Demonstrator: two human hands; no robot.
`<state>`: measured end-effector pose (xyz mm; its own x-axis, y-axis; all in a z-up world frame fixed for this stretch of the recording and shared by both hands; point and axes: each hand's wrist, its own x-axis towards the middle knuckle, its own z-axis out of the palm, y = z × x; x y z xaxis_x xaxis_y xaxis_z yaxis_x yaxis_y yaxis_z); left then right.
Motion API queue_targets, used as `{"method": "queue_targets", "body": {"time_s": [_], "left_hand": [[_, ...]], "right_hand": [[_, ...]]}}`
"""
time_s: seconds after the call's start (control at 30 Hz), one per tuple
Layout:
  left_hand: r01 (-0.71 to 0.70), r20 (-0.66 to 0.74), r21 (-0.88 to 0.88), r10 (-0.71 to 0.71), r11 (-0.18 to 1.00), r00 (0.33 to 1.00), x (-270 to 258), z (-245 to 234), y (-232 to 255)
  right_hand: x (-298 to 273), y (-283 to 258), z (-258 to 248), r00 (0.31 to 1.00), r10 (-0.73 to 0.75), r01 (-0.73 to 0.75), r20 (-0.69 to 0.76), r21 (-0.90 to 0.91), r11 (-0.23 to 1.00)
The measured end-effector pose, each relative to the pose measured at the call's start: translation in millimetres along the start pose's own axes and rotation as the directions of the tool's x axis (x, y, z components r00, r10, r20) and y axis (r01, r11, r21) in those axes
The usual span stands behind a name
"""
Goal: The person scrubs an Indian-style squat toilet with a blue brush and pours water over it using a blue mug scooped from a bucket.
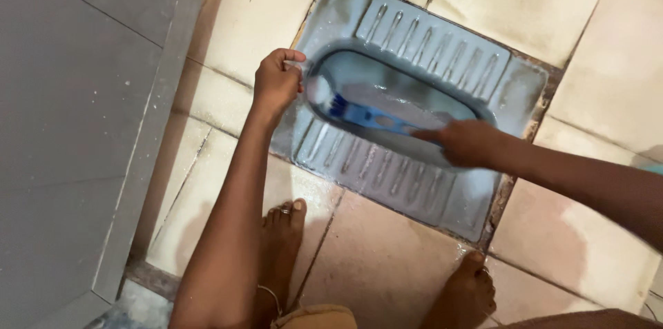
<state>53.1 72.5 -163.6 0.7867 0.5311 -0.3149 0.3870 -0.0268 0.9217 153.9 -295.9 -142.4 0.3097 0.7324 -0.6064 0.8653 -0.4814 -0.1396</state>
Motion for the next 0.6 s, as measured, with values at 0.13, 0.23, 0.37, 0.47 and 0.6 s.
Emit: {"method": "queue_targets", "body": {"time_s": [0.13, 0.23, 0.37, 0.47, 0.6], "left_hand": [[0.014, -0.050, 0.064, -0.010, 0.998, 0.999, -10, -1, 5], [0.049, -0.062, 0.036, -0.047, 0.998, 0.997, -15, -2, 13], [0.030, -0.035, 0.054, -0.028, 0.998, 0.999, -8, -5, 13], [0.031, -0.045, 0.000, -0.031, 1.000, 0.999, -8, -6, 7], [0.057, -0.055, 0.016, -0.056, 0.998, 0.997, -11, -11, 6]], "right_hand": [[104, -14, 41, 0.899, -0.251, 0.388, -0.358, 0.390, 0.835], [119, -43, 39, 0.989, 0.092, 0.040, -0.119, 0.796, 0.604], [107, -61, 9, 0.965, 0.228, 0.044, -0.129, 0.937, 0.345], [127, -60, -21, 0.975, 0.184, 0.090, -0.126, 0.977, 0.195], [137, -55, -31, 0.997, -0.060, 0.005, 0.040, 0.795, 0.607]]}}
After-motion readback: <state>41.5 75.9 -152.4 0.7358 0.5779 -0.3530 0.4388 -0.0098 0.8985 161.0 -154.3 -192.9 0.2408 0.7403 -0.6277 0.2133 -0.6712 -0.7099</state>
